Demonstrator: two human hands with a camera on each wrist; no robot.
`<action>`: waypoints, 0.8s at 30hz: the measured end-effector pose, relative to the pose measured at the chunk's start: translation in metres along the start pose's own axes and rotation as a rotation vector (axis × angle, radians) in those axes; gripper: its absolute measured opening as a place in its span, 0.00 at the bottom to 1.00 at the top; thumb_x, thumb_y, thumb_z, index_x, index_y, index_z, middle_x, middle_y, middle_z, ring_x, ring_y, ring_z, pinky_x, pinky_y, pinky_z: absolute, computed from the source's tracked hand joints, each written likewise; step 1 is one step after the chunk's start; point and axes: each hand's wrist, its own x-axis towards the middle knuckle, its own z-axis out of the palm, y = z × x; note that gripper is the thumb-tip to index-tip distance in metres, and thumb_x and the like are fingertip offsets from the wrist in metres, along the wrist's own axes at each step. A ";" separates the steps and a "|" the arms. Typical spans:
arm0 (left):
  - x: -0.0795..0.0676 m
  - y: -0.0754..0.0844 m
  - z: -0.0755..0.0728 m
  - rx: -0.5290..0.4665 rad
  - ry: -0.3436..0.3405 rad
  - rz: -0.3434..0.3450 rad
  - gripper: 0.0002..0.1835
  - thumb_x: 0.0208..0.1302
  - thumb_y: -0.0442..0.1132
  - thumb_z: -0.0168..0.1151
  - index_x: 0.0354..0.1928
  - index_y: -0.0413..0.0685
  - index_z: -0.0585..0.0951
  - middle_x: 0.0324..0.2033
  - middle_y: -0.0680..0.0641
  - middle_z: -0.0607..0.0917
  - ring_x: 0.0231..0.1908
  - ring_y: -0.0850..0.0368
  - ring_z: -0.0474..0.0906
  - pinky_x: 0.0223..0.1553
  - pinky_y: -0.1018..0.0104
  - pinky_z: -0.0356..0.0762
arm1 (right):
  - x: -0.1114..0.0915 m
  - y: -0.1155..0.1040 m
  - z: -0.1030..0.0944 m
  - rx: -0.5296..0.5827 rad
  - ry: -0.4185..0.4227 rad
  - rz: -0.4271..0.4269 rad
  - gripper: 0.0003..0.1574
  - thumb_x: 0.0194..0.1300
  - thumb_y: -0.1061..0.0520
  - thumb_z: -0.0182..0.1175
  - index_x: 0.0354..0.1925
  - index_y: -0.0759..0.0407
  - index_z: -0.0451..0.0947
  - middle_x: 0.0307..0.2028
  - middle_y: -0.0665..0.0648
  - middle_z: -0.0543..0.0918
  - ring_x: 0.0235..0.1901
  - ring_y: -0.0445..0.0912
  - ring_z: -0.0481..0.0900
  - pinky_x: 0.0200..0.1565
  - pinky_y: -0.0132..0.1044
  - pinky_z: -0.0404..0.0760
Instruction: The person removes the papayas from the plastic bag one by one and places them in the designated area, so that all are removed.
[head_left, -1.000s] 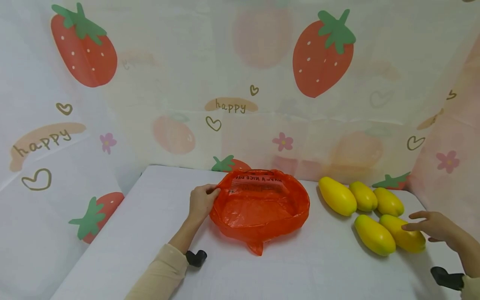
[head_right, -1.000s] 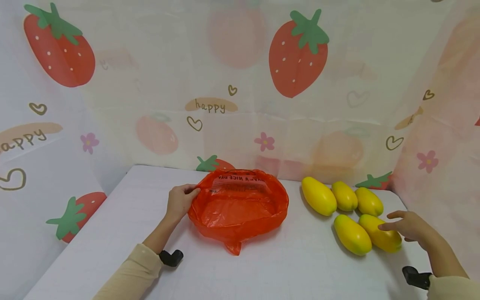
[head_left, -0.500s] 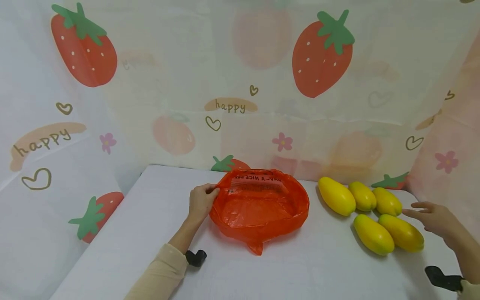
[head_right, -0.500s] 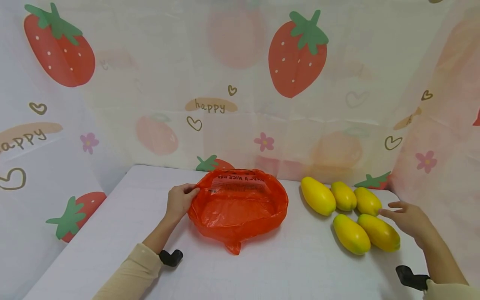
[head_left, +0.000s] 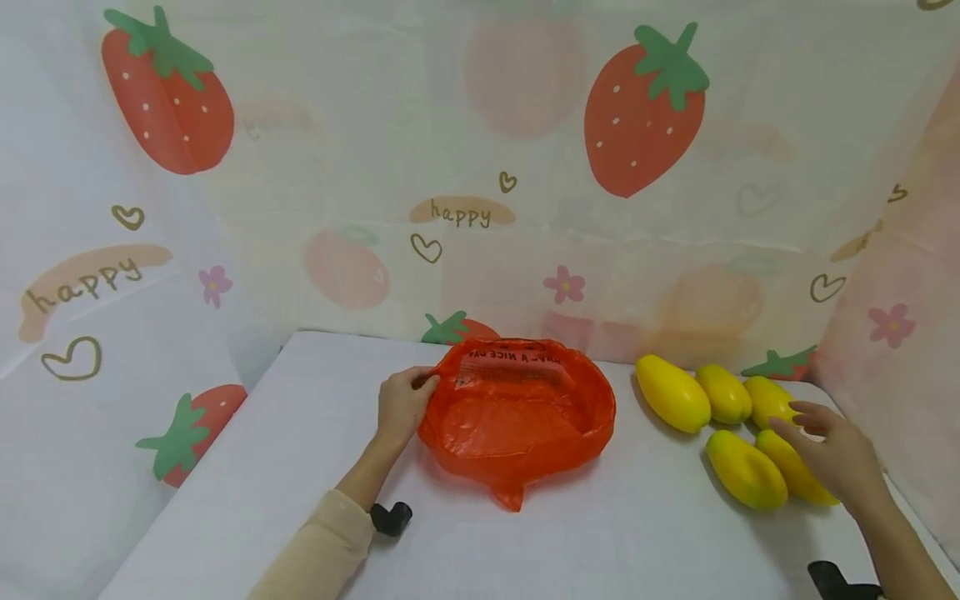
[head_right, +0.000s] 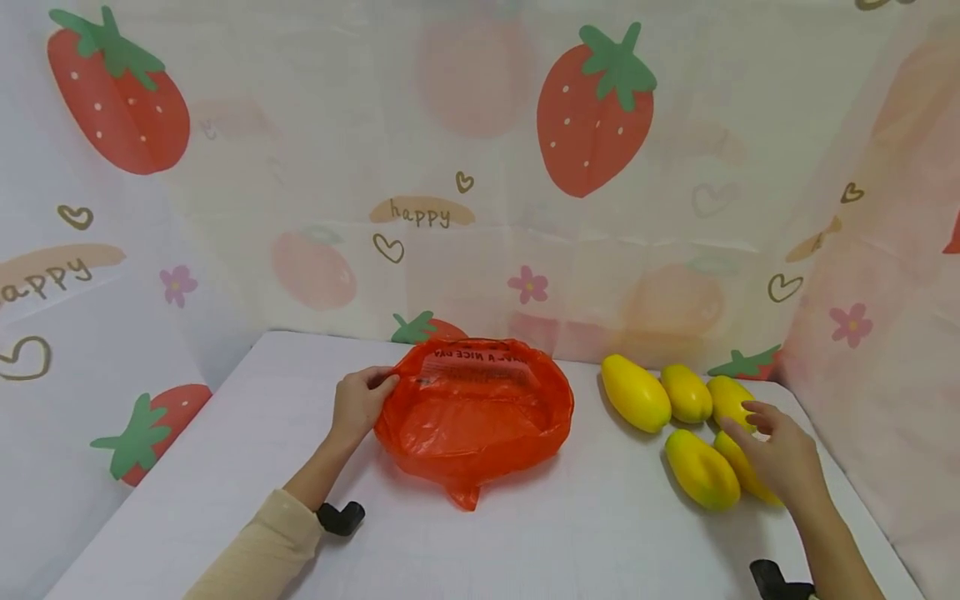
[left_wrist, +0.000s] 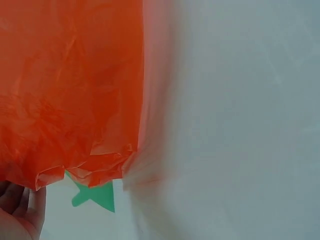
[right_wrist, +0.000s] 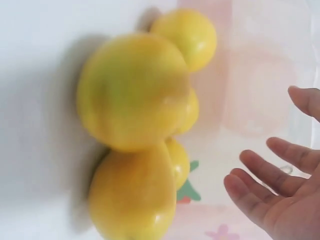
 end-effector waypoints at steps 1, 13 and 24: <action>0.000 0.001 0.000 0.002 0.001 0.003 0.12 0.66 0.39 0.62 0.46 0.39 0.86 0.40 0.40 0.89 0.41 0.48 0.84 0.47 0.55 0.85 | -0.002 -0.003 0.003 -0.005 0.012 -0.020 0.43 0.72 0.38 0.50 0.64 0.75 0.63 0.57 0.82 0.72 0.54 0.74 0.70 0.46 0.67 0.75; -0.001 0.001 0.005 0.007 -0.045 0.004 0.14 0.66 0.39 0.63 0.49 0.39 0.85 0.41 0.40 0.88 0.41 0.48 0.83 0.47 0.55 0.85 | -0.010 -0.035 0.027 0.082 0.064 -0.117 0.41 0.71 0.42 0.55 0.63 0.75 0.65 0.56 0.80 0.73 0.55 0.70 0.72 0.53 0.64 0.76; -0.004 0.001 -0.008 0.044 -0.115 0.048 0.19 0.67 0.43 0.61 0.56 0.41 0.81 0.46 0.40 0.86 0.45 0.47 0.81 0.49 0.54 0.84 | -0.005 -0.065 0.052 0.108 0.063 -0.194 0.42 0.70 0.43 0.56 0.64 0.76 0.65 0.59 0.77 0.72 0.58 0.70 0.71 0.56 0.65 0.74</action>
